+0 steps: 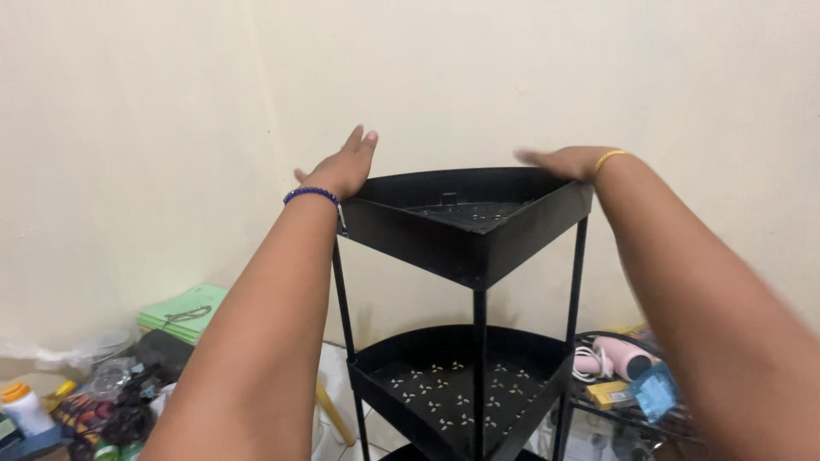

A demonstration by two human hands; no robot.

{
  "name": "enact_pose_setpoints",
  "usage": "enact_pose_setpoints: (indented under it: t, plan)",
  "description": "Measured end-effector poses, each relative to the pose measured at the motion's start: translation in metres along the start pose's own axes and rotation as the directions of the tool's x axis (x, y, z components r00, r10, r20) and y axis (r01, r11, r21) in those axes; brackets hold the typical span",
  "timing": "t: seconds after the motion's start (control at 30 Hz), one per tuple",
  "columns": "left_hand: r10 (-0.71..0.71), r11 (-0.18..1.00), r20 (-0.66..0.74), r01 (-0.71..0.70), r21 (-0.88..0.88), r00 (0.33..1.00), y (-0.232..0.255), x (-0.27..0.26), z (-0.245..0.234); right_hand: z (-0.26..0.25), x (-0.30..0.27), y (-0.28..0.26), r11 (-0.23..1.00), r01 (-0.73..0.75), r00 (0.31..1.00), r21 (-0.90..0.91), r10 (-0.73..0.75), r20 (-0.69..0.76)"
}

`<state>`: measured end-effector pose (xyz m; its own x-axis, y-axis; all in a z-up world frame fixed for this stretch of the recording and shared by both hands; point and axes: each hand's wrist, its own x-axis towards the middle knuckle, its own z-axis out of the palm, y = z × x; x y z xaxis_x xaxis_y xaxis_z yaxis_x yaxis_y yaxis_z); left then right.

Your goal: The person assembles a black corner shelf by inserting vertical poles into the base and attaching the top triangular shelf. After completing the assembly, the person organizes various items from a cluttered area into a black plastic crate, including a hairdryer, boxes, and packaged goods.

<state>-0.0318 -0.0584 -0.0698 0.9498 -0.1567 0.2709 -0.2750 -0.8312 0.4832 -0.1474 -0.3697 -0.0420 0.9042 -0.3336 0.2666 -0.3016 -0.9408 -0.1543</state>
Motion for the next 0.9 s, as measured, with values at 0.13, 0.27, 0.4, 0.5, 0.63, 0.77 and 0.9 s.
enact_pose_setpoints:
  t: [0.13,0.27,0.4,0.5,0.63,0.77,0.9]
  plan:
    - [0.007,0.993,0.153,-0.024,0.113,0.988,-0.001,0.021,0.0,-0.001,0.017,0.006,0.984,-0.084,0.981,0.157,0.054,0.185]
    - [0.045,0.994,0.152,-0.06,0.096,0.987,-0.002,0.024,0.005,-0.03,-0.018,-0.004,0.92,-0.044,0.999,0.389,0.033,0.033]
    - [-0.008,0.999,0.022,0.009,-0.039,1.0,-0.002,0.006,0.002,-0.052,-0.078,-0.043,0.839,0.297,0.948,0.457,-0.2,-0.247]
    - [0.022,0.983,-0.098,-0.039,-0.18,0.995,-0.006,0.003,0.002,-0.029,-0.105,-0.085,0.67,0.69,0.723,0.272,-0.634,-0.273]
    - [0.079,0.978,-0.163,-0.107,-0.176,0.984,-0.021,0.025,0.01,0.003,-0.119,-0.111,0.751,0.612,0.727,0.249,-0.658,0.197]
    - [0.17,0.952,-0.302,-0.236,-0.197,0.938,-0.037,0.04,0.022,-0.007,-0.132,-0.115,0.633,0.71,0.648,0.309,-0.759,0.066]
    - [0.086,0.939,-0.313,-0.182,-0.292,0.946,-0.052,0.04,0.035,-0.024,-0.143,-0.113,0.617,0.76,0.649,0.204,-0.705,-0.285]
